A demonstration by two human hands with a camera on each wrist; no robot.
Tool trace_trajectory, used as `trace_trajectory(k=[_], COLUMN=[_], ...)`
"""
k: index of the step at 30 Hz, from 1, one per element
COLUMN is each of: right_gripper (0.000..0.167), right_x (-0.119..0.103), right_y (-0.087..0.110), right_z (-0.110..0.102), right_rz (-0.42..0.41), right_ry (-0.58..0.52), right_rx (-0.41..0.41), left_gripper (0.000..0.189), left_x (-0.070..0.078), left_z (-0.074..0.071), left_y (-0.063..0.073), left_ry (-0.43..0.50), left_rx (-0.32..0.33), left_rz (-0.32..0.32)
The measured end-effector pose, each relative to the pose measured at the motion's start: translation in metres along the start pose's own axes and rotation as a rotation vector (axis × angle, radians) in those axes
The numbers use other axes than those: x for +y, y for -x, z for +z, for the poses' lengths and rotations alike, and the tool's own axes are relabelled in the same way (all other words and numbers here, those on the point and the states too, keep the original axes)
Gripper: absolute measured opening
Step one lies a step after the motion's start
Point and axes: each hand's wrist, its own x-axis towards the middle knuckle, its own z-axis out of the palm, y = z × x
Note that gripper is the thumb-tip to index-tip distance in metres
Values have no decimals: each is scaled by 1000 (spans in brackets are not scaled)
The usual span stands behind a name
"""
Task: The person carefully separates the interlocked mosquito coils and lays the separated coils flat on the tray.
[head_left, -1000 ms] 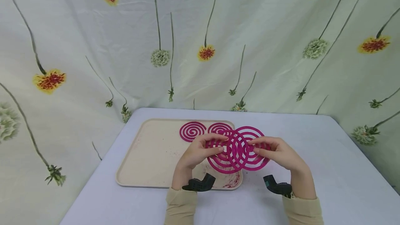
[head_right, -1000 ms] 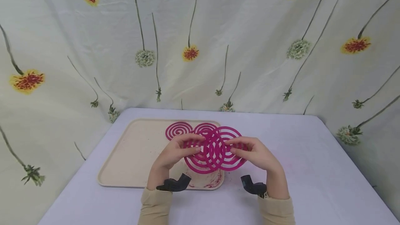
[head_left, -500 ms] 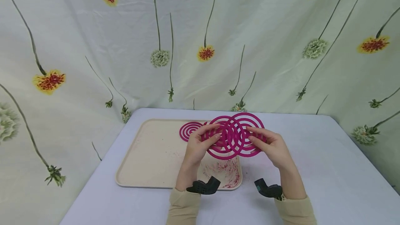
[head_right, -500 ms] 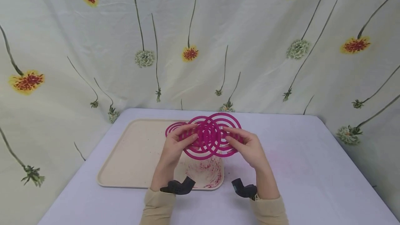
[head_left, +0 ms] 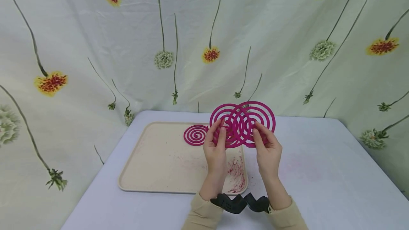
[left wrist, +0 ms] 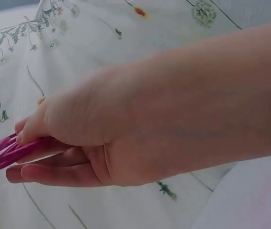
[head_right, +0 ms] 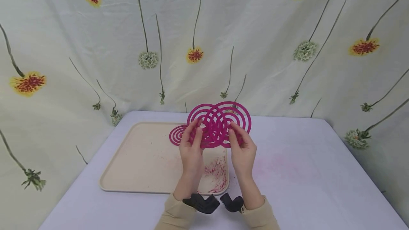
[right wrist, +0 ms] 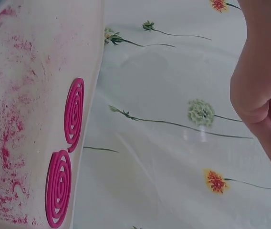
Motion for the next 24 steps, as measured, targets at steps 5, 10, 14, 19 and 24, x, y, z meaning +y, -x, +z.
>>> trace_trajectory(k=[5,10,14,19,24], right_gripper=[25,25,25,23,25], right_x=[-1,-4,-6,-8,-11], right_y=[-4,-13,-19,-26,-27], right_z=[-5,-21,-39,-59,-63], right_rz=[-9,129,158,132,148], right_ry=[18,71,151,197,219], right_rx=[-1,-129,-343,-546,-578], left_gripper=[36,25,24,26,29], left_x=[5,14,19,25,26], left_z=[-9,-35,-54,-63,-61], left_y=[-6,-20,-28,-31,-29], left_ry=[28,-108,-232,-354,-369], left_rx=[-166,-364,-492,-570,-563], left_rz=[-25,-37,-75,-106,-131])
